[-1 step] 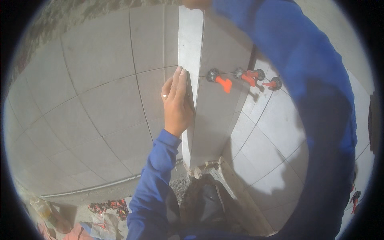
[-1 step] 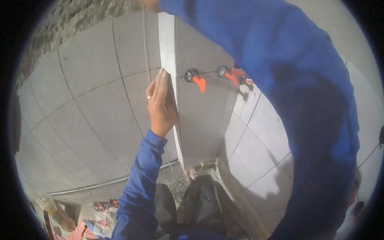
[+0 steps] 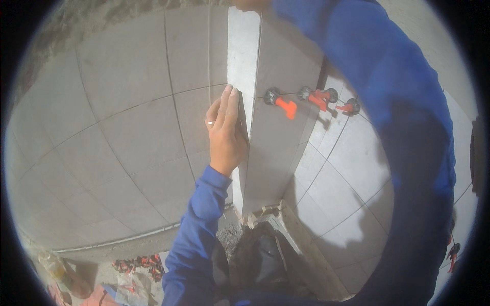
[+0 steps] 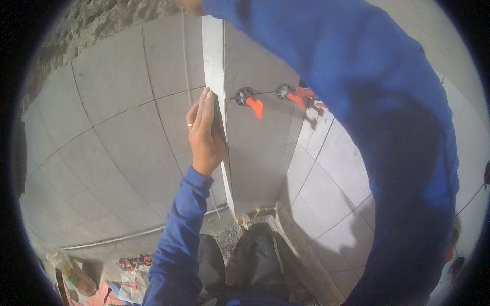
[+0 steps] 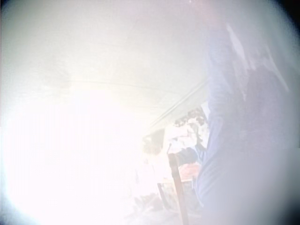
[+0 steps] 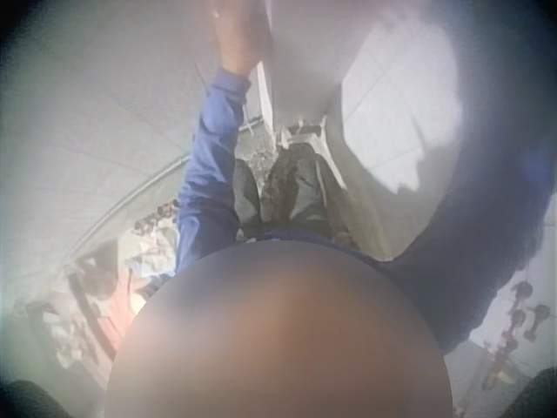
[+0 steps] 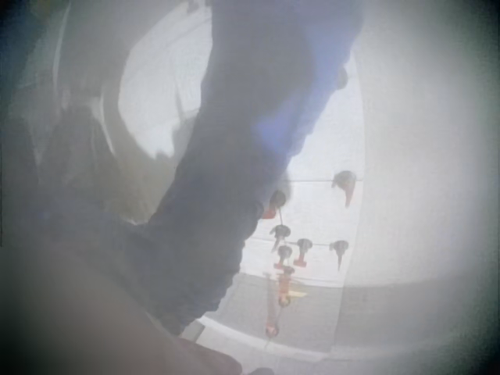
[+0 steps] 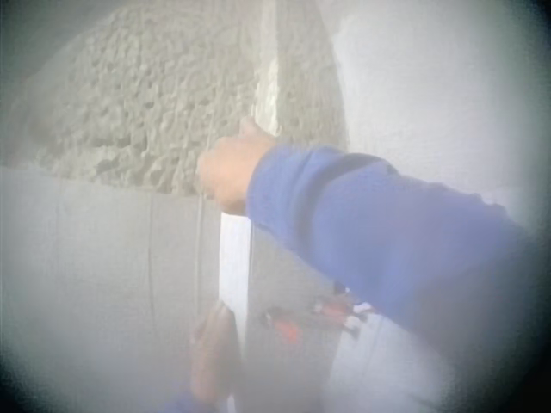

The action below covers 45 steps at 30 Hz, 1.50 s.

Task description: The person installs a large ceramic tile on a wall, using red tile leveling clips to secure it. They then use a pencil to mark a line on the tile for alignment.

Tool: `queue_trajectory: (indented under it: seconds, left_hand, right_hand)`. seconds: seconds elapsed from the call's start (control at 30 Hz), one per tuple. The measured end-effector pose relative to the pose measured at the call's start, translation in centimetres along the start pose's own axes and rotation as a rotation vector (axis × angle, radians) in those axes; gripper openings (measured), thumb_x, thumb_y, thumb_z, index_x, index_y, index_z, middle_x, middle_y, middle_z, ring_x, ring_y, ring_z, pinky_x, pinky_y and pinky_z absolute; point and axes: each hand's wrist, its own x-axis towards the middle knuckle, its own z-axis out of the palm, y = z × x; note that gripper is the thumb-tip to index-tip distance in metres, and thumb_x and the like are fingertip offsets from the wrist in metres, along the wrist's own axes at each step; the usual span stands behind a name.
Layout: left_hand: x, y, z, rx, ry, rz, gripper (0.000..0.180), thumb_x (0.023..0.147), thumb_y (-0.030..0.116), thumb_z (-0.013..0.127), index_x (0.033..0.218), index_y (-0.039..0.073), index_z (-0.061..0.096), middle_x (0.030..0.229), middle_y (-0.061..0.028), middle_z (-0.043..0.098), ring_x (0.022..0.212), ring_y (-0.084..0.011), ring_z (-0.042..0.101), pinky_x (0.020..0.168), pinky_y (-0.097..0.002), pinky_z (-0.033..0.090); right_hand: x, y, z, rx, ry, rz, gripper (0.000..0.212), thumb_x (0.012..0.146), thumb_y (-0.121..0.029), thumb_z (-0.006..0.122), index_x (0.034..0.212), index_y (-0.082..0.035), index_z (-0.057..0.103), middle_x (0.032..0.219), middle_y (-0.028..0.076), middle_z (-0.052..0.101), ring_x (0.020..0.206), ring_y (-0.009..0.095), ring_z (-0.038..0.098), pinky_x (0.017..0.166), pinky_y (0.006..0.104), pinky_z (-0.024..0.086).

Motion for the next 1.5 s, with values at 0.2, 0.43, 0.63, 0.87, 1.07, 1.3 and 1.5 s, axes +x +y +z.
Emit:
queue_trajectory:
  seconds: [0.2,0.43,0.63,0.87,1.07,1.3,1.5]
  left_hand:
    - [0.2,0.1,0.3,0.024,0.049,0.046,0.071,0.078,-0.019,0.054,0.145,0.005,0.045,0.149,-0.0163,0.047,0.124,-0.0367,0.051,0.105,-0.0411,0.035]
    - [-0.1,0.1,0.1,-0.041,0.004,0.018,0.069,0.079,-0.015,0.055,0.144,0.004,0.045,0.149,-0.0171,0.047,0.122,-0.0333,0.051,0.097,-0.0386,0.036]
    - [0.0,0.1,-0.9,-0.119,-0.066,-0.008,0.066,0.079,-0.009,0.059,0.142,0.004,0.047,0.148,-0.0167,0.047,0.120,-0.0309,0.051,0.092,-0.0386,0.038]
    - [0.8,0.4,-2.3,-0.230,-0.099,-0.033,0.062,0.077,-0.007,0.058,0.138,-0.001,0.050,0.147,-0.0189,0.046,0.114,-0.0317,0.055,0.090,-0.0416,0.044]
    - [1.2,-0.4,-2.2,-0.340,-0.164,-0.022,0.062,0.075,-0.007,0.058,0.137,-0.006,0.049,0.141,-0.0208,0.049,0.097,-0.0312,0.058,0.071,-0.0390,0.051]
    - [0.8,-0.7,-1.8,-0.409,-0.184,-0.013,0.065,0.076,-0.006,0.057,0.140,-0.005,0.045,0.145,-0.0204,0.045,0.103,-0.0337,0.057,0.075,-0.0440,0.047]
    - [0.1,-1.0,-1.2,-0.424,-0.192,0.024,0.070,0.077,-0.005,0.057,0.144,0.000,0.042,0.155,-0.0157,0.037,0.118,-0.0350,0.054,0.089,-0.0441,0.041]
  right_hand:
    - [0.5,0.1,-0.8,-0.083,-0.095,0.055,0.019,0.080,-0.005,0.057,0.091,0.001,0.072,0.091,0.022,0.070,0.098,0.037,0.066,0.108,0.0594,0.030]
    - [0.8,-0.6,-2.3,-0.091,-0.255,0.122,0.017,0.075,-0.005,0.062,0.087,0.003,0.072,0.088,0.024,0.070,0.091,0.040,0.067,0.087,0.0494,0.048]
    - [2.5,-2.2,-3.1,-0.091,-0.418,0.370,0.018,0.074,-0.010,0.066,0.086,0.001,0.073,0.081,0.022,0.070,0.082,0.037,0.070,0.075,0.0426,0.054]
    - [4.6,-2.2,-2.6,-0.246,-0.637,0.346,0.021,0.077,-0.016,0.067,0.090,-0.002,0.075,0.085,0.021,0.072,0.085,0.036,0.070,0.079,0.0438,0.055]
    - [4.9,-1.3,-1.3,-0.206,-0.623,0.392,0.024,0.073,-0.022,0.070,0.087,-0.003,0.075,0.085,0.020,0.072,0.082,0.037,0.070,0.077,0.0479,0.054]
    - [5.1,-1.8,-1.9,-0.217,-0.698,0.465,0.020,0.068,-0.010,0.070,0.086,-0.001,0.073,0.080,0.020,0.070,0.079,0.035,0.069,0.072,0.0443,0.054]
    - [5.0,-1.5,-2.0,-0.052,-0.684,0.541,0.017,0.071,-0.009,0.069,0.085,0.000,0.072,0.078,0.020,0.070,0.076,0.033,0.068,0.071,0.0438,0.053]
